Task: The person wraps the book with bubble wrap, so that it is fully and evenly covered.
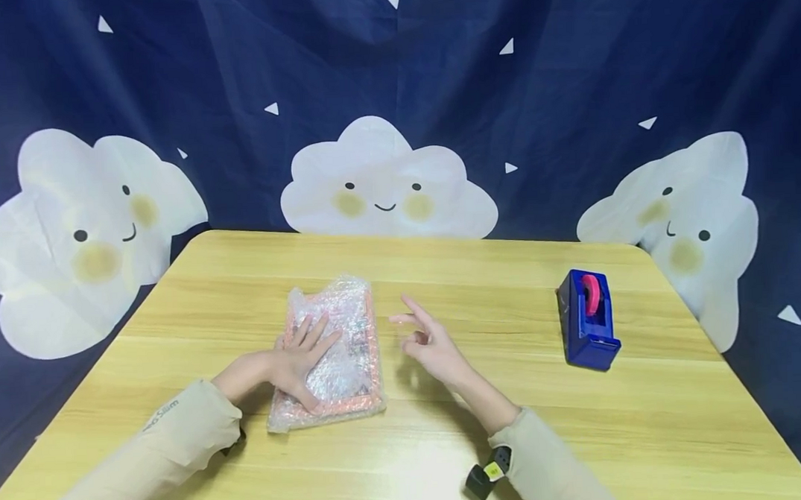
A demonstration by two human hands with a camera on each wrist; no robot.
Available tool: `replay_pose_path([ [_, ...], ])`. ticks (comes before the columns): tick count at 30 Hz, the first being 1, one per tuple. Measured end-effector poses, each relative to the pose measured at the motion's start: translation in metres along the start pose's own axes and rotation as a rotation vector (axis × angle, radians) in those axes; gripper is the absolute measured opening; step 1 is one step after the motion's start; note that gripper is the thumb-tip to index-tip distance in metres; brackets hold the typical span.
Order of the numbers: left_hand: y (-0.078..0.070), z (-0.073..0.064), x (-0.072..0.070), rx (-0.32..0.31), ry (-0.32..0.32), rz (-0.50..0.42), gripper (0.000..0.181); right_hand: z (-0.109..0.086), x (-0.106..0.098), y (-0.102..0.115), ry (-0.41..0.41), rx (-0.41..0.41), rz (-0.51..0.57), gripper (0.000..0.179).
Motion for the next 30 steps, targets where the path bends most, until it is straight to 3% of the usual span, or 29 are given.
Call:
replay_pose_path([
  [12, -0.001, 0.001, -0.002, -0.007, 0.007, 0.002, 0.121, 0.018, 0.020, -0.008, 0.042, 0.058, 0.009, 0.080],
  [19, 0.001, 0.001, 0.001, -0.028, 0.013, 0.005, 0.121, 0.028, 0.030, -0.019, 0.087, 0.142, 0.053, 0.079],
  [30, 0.003, 0.003, 0.002, -0.042, 0.001, 0.009, 0.122, 0.040, 0.048, -0.034, 0.253, 0.209, -0.057, 0.072],
])
Point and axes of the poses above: each hand's wrist, its own z-axis towards the middle knuckle, its own x-axis out of the palm, y = z × x, the point moved 8 cm from there along z, towards the middle knuckle, and after that the axes turned 5 degrees about z, right-handed, at the moved point
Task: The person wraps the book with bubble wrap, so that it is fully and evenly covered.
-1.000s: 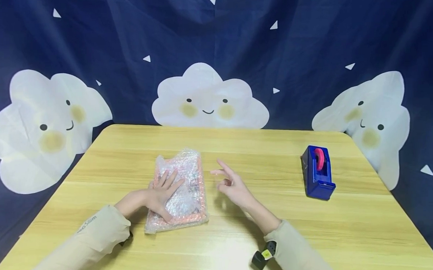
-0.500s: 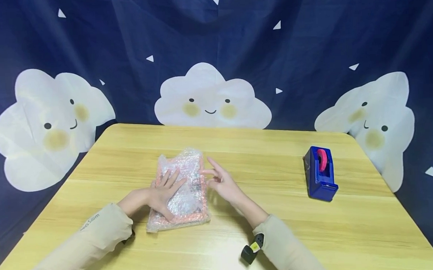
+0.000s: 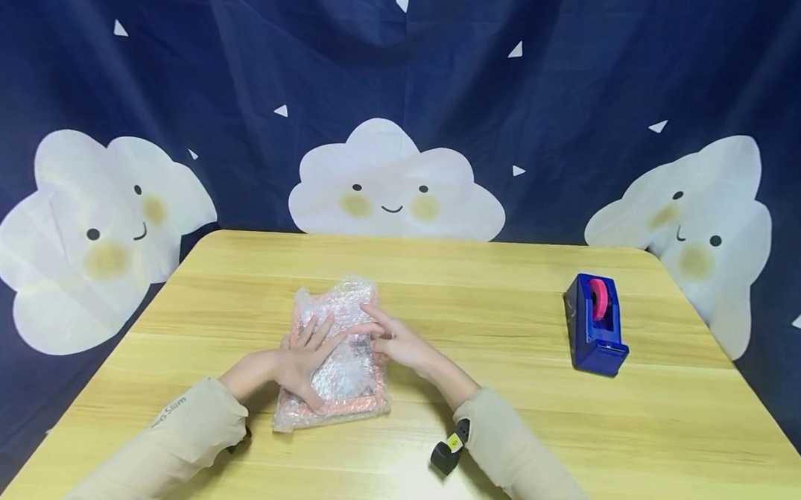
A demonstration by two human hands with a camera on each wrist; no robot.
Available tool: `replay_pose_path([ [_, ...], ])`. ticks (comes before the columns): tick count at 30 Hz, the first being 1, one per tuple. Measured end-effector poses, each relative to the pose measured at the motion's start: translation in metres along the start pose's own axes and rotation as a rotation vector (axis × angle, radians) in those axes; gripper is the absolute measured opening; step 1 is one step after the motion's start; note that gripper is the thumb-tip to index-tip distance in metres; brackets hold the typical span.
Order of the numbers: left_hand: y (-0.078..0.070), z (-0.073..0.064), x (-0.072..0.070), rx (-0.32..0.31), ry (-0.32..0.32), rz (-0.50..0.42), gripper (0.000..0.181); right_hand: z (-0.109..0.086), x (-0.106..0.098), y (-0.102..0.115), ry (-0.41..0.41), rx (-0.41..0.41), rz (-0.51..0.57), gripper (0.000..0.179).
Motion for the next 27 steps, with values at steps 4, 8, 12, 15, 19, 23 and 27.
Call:
replay_pose_path([
  [4, -0.001, 0.000, 0.000, 0.003, -0.004, 0.002, 0.121, 0.002, 0.003, 0.000, 0.029, -0.010, -0.020, 0.070],
  [8, -0.001, 0.000, 0.000, 0.002, 0.000, -0.003, 0.122, 0.002, 0.003, -0.001, 0.024, -0.011, 0.010, 0.069],
  [12, -0.002, 0.001, -0.002, 0.004, 0.001, -0.008, 0.123, 0.001, 0.000, -0.003, -0.014, -0.013, 0.082, 0.069],
  [15, -0.003, 0.001, -0.002, 0.004, 0.000, 0.000, 0.123, -0.002, 0.001, -0.004, -0.042, -0.014, 0.145, 0.070],
  [19, -0.002, 0.001, -0.002, 0.003, 0.002, 0.008, 0.122, -0.006, 0.007, -0.006, -0.041, -0.005, 0.210, 0.071],
  [23, -0.002, -0.001, -0.002, 0.004, 0.004, 0.004, 0.122, -0.007, 0.014, -0.009, -0.037, 0.002, 0.279, 0.070],
  [27, -0.002, -0.002, -0.001, 0.006, 0.002, 0.002, 0.122, -0.008, 0.018, -0.010, -0.049, -0.007, 0.324, 0.068],
])
Point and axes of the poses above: each hand's wrist, its own z-axis towards the middle knuckle, its own x-axis out of the palm, y = z × x, the point moved 8 cm from there along z, towards the middle knuckle, and after that the axes turned 5 degrees about z, right-handed, at the moved point
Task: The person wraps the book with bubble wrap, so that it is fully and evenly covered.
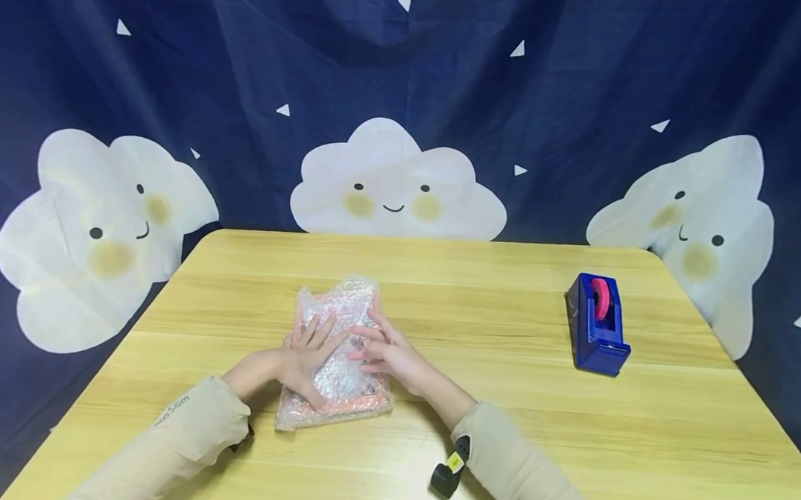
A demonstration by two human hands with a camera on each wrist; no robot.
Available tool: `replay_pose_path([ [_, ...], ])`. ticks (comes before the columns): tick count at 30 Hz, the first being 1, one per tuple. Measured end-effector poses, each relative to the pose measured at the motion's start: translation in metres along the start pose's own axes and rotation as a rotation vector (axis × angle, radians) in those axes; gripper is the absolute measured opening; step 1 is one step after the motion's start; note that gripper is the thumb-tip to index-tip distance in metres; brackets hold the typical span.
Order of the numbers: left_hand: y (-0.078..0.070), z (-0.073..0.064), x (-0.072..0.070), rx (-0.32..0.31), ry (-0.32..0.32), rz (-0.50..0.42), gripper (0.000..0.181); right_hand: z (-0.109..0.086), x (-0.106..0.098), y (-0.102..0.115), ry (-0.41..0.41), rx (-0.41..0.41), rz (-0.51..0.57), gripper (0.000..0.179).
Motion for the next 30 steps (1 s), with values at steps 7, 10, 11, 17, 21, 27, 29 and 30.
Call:
replay_pose_path([
  [7, 0.000, 0.000, 0.000, -0.010, 0.005, 0.005, 0.122, -0.002, -0.008, 0.006, -0.094, -0.081, -0.048, 0.066],
  [10, 0.001, 0.000, 0.000, -0.014, 0.005, 0.007, 0.122, -0.002, -0.012, 0.008, -0.125, -0.109, -0.088, 0.066],
  [11, 0.001, 0.000, 0.000, -0.015, 0.004, 0.008, 0.122, -0.003, -0.013, 0.008, -0.128, -0.114, -0.095, 0.066],
  [17, 0.001, 0.001, 0.000, -0.018, 0.006, 0.015, 0.123, -0.002, -0.013, 0.012, -0.091, -0.155, -0.122, 0.069],
  [21, 0.001, 0.002, 0.000, -0.015, 0.003, 0.018, 0.122, -0.003, -0.009, 0.015, -0.052, -0.171, -0.120, 0.076],
  [27, 0.002, 0.002, 0.001, -0.013, 0.007, 0.017, 0.121, -0.004, -0.007, 0.016, -0.055, -0.157, -0.112, 0.085],
  [29, 0.002, 0.002, 0.001, -0.015, 0.009, 0.014, 0.122, -0.004, -0.007, 0.015, -0.063, -0.148, -0.124, 0.086],
  [30, 0.002, 0.002, 0.001, -0.015, 0.009, 0.012, 0.122, -0.004, -0.007, 0.015, -0.062, -0.145, -0.129, 0.087],
])
Point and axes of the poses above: each hand's wrist, its own z-axis towards the middle knuckle, its own x-axis out of the palm, y = z × x, the point moved 8 cm from there along z, towards the middle knuckle, and after that the axes turned 5 degrees about z, right-handed, at the moved point
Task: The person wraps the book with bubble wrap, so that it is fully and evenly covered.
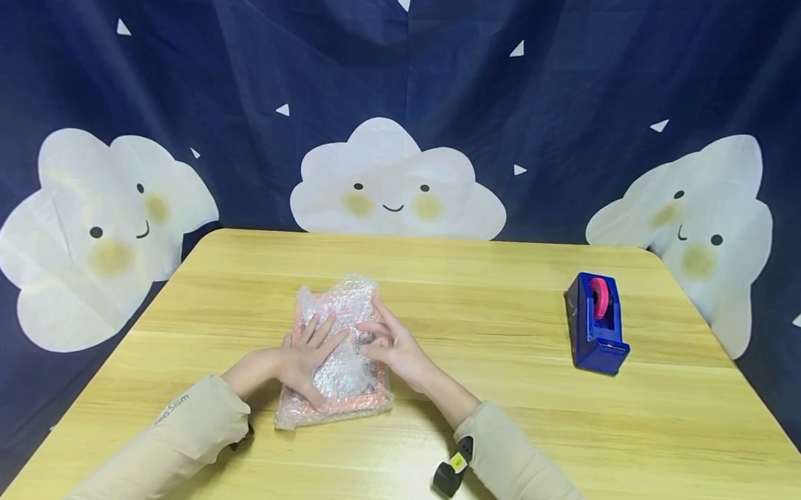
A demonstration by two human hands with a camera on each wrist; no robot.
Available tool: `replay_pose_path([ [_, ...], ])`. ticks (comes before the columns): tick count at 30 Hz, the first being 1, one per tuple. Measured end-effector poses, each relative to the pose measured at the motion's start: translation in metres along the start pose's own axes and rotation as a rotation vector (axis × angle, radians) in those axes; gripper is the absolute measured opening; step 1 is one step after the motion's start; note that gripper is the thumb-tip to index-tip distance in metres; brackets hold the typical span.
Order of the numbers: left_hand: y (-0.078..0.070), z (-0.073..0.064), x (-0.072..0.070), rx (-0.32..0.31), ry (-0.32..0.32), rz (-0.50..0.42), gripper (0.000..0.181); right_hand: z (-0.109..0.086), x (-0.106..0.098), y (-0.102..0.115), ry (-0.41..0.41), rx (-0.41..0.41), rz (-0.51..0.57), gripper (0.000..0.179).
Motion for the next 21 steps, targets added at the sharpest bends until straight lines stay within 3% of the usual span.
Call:
replay_pose_path([
  [6, 0.0006, 0.0000, 0.0004, -0.008, 0.002, -0.001, 0.122, 0.0001, 0.0036, 0.0014, 0.023, 0.014, -0.014, 0.084],
  [12, 0.0000, 0.0004, 0.0005, -0.006, 0.000, 0.003, 0.122, -0.0002, -0.0010, 0.0010, -0.009, 0.058, -0.044, 0.068],
  [21, 0.0002, -0.0001, 0.0005, -0.007, -0.002, -0.001, 0.122, 0.0026, -0.0013, 0.0008, -0.032, 0.098, -0.040, 0.066],
])
Point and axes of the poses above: each hand's wrist, its own z-axis towards the middle knuckle, its own x-axis out of the palm, y = z × x, the point moved 8 cm from there along z, towards the middle knuckle, and after that the axes turned 5 degrees about z, right-handed, at the moved point
